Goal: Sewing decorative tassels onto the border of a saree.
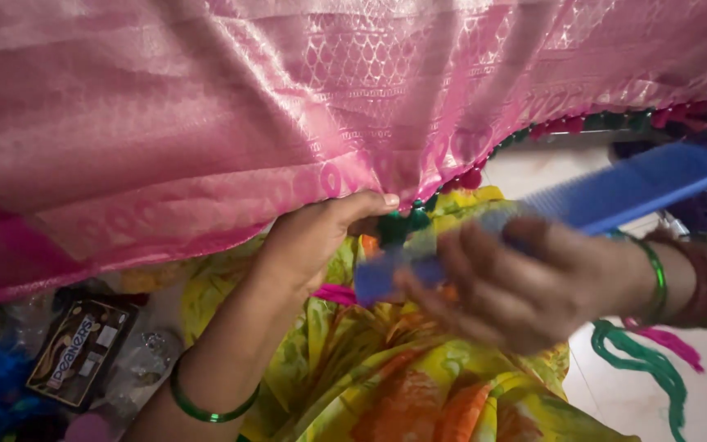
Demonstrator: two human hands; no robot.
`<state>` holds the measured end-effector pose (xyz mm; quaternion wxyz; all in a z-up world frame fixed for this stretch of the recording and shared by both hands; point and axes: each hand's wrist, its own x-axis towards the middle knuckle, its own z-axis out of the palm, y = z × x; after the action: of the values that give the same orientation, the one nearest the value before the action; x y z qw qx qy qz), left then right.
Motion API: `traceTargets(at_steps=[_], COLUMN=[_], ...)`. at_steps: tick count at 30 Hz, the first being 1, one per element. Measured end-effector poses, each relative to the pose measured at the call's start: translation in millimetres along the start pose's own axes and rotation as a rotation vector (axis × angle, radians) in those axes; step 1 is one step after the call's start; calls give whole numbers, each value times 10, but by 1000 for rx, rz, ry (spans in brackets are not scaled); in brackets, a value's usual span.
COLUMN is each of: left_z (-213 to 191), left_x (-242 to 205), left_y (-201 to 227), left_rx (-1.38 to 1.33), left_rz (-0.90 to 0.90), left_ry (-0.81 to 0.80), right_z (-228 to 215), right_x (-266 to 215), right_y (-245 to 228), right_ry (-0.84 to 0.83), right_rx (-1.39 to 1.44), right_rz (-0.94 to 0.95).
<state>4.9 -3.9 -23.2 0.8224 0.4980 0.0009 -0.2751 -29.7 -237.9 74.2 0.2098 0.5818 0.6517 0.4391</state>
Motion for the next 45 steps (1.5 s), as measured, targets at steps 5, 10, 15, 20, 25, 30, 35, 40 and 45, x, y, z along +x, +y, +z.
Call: traceTargets(at_steps=[5,10,15,20,25,30,35,40,45], left_z=[-5,-17,33,49,47,21,-33,-27,8], left_x=[-12,7,13,-22,56,71,15,-123,-52], left_y=[3,-14,-15,-147,-505,-718,-762,-488,-268], left_rx=[0,57,72,229,333,291,314,661,387], left_rz=[-86,-27,90,293,560,550,647,590,635], left_ry=[51,6,108,223,294,300,353,466,291], right_z=[-30,36,-17,253,630,893,1096,1162,1264], right_x=[113,-78,-290,-533,-804,-245,138,223,74], right_y=[162,-22,-201,-854,-1395,-974,-879,-883,-1257], right_ry=[-147,-218,65,-231,-365,49,663,819,529], right_rx=[-20,91,184,476,1123,1812,2417,2017,1534], right_rz=[122,112,20,237,835,1584,1637,1941,1993])
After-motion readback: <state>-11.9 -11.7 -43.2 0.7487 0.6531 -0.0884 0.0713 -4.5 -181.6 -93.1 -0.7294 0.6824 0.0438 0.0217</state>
